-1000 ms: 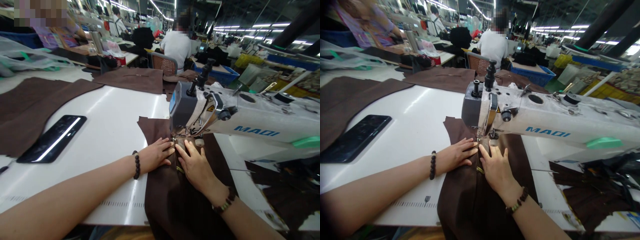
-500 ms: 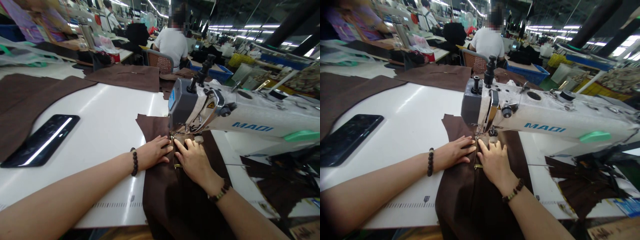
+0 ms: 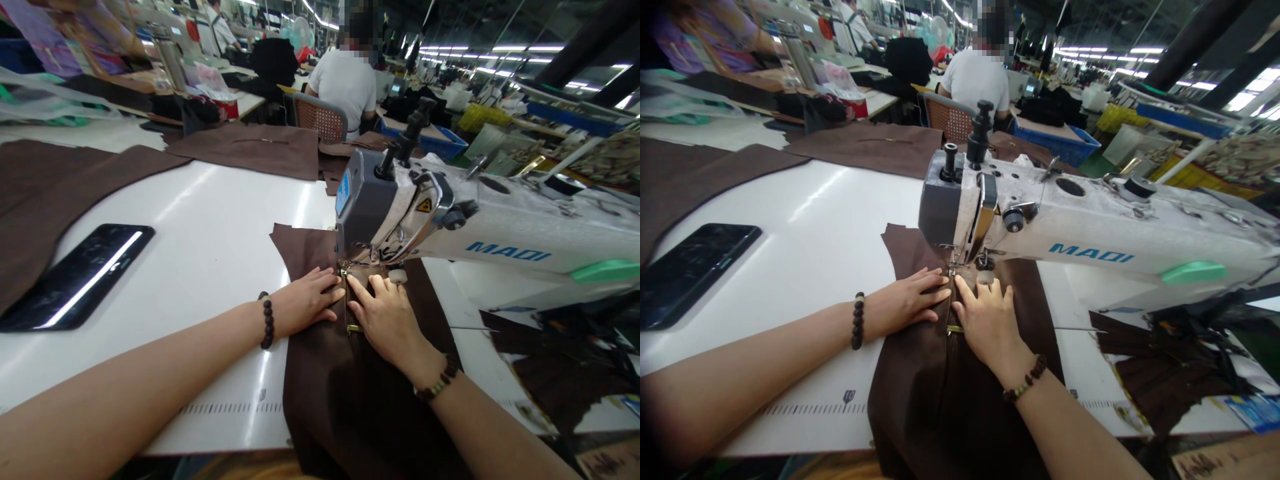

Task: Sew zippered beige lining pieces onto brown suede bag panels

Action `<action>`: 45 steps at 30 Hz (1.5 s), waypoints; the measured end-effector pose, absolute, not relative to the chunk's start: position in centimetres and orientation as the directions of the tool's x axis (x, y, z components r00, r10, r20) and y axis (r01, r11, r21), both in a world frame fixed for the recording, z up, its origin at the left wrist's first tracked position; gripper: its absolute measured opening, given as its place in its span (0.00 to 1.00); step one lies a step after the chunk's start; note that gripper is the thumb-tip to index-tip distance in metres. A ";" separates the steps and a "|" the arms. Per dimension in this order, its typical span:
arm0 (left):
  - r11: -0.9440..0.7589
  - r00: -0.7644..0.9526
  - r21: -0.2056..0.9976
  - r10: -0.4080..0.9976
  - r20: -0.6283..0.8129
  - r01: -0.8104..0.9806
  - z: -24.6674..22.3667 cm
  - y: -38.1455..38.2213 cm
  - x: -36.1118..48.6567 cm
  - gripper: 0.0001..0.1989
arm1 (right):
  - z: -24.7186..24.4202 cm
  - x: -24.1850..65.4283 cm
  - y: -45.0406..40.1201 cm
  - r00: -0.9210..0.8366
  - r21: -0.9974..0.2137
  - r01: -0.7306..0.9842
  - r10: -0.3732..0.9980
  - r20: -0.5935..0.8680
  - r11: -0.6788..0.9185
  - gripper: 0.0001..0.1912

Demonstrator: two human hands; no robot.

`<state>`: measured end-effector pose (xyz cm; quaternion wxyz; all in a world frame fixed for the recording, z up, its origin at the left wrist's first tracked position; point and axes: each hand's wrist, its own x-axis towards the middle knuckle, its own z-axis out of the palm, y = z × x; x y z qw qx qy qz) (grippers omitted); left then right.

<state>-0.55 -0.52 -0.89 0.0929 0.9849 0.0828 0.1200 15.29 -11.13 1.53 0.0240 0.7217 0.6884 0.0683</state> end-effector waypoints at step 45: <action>-0.941 0.984 0.326 0.134 0.116 0.090 2.1 -9.2 -7.7 0.31 | 1.3 17.9 -16.7 -0.262 -0.242 0.927 0.957 0.124 0.285 0.22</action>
